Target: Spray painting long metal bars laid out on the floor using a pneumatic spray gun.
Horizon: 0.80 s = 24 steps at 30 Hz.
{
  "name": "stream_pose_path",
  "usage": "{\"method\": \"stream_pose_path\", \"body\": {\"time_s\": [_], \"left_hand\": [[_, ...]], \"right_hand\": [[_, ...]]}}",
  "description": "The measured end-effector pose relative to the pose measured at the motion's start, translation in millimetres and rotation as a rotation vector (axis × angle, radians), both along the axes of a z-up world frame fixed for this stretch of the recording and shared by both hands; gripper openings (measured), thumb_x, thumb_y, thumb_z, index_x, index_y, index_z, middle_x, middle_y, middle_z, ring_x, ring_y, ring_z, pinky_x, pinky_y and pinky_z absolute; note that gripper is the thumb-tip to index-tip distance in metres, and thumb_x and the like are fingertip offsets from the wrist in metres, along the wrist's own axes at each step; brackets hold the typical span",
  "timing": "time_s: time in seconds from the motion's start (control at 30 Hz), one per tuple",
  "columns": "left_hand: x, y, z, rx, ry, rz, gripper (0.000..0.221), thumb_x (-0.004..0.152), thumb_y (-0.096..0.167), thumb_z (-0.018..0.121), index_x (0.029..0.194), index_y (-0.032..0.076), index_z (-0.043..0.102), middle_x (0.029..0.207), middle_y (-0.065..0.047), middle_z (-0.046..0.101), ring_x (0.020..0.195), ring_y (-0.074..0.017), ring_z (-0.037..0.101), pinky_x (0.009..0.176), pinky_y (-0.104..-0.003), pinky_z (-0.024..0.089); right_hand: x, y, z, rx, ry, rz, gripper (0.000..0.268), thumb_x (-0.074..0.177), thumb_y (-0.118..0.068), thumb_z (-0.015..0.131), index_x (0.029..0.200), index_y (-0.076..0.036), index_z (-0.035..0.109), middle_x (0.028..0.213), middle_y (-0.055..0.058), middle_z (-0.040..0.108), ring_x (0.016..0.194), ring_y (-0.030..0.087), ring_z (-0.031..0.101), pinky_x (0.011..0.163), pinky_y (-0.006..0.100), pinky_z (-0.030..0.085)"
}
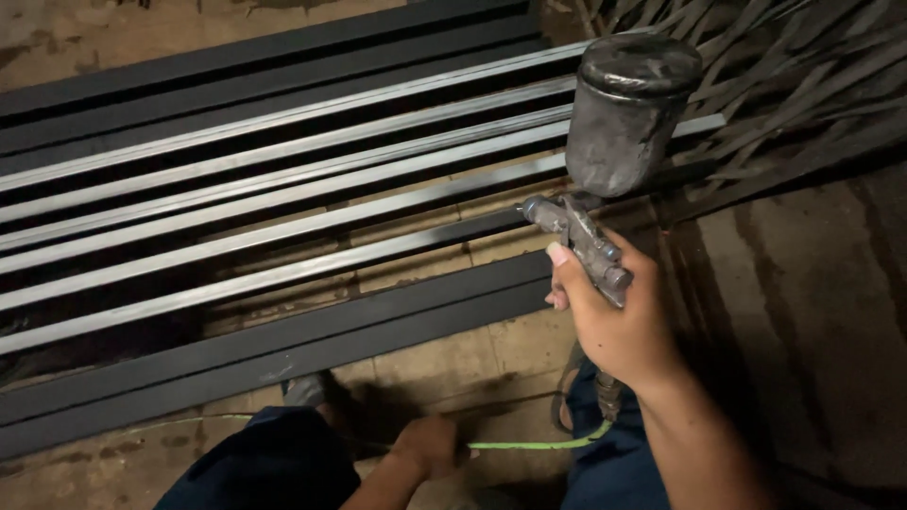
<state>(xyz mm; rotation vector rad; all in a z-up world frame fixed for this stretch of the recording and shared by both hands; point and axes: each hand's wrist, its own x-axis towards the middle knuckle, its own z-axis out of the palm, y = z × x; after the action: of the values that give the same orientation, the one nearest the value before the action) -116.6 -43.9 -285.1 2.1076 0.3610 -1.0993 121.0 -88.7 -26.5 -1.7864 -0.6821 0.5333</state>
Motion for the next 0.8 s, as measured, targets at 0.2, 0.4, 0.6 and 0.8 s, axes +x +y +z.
{"method": "stream_pose_path", "body": {"time_s": [0.2,0.4,0.6,0.8], "left_hand": [[0,-1,-1,0.024,0.046,0.059,0.07,0.097,0.075,0.058,0.101,0.005,0.068,0.106,-0.021,0.07,0.095,-0.0438,0.069,0.079,-0.054,0.056],[5,3,5,-0.044,0.102,0.054,0.061,0.101,0.066,0.055,0.089,0.008,0.066,0.088,-0.015,0.068,0.075,-0.033,0.065,0.064,-0.049,0.05],[3,-1,4,0.029,0.071,0.058,0.067,0.1,0.07,0.056,0.08,0.006,0.064,0.084,-0.015,0.068,0.075,-0.0351,0.067,0.066,-0.05,0.051],[-2,4,5,-0.022,-0.012,0.044,0.055,0.101,0.063,0.056,0.085,0.012,0.068,0.084,-0.011,0.068,0.075,-0.034,0.065,0.061,-0.05,0.049]], "right_hand": [[12,-6,-1,-0.043,0.021,-0.091,0.018,0.1,-0.019,0.064,0.087,-0.006,0.067,0.062,0.002,0.061,0.058,0.012,0.062,0.062,0.029,0.057],[21,-13,3,-0.117,-0.039,-0.167,0.022,0.1,-0.021,0.066,0.082,-0.009,0.065,0.067,0.0,0.065,0.059,0.013,0.068,0.062,0.029,0.06],[32,-20,-1,-0.096,-0.07,-0.159,0.026,0.104,-0.021,0.061,0.081,-0.009,0.061,0.069,0.002,0.063,0.061,0.014,0.067,0.063,0.029,0.059],[39,-23,4,-0.1,-0.151,-0.188,0.036,0.105,-0.017,0.058,0.07,-0.007,0.056,0.065,0.003,0.059,0.06,0.015,0.066,0.064,0.033,0.057]]}}
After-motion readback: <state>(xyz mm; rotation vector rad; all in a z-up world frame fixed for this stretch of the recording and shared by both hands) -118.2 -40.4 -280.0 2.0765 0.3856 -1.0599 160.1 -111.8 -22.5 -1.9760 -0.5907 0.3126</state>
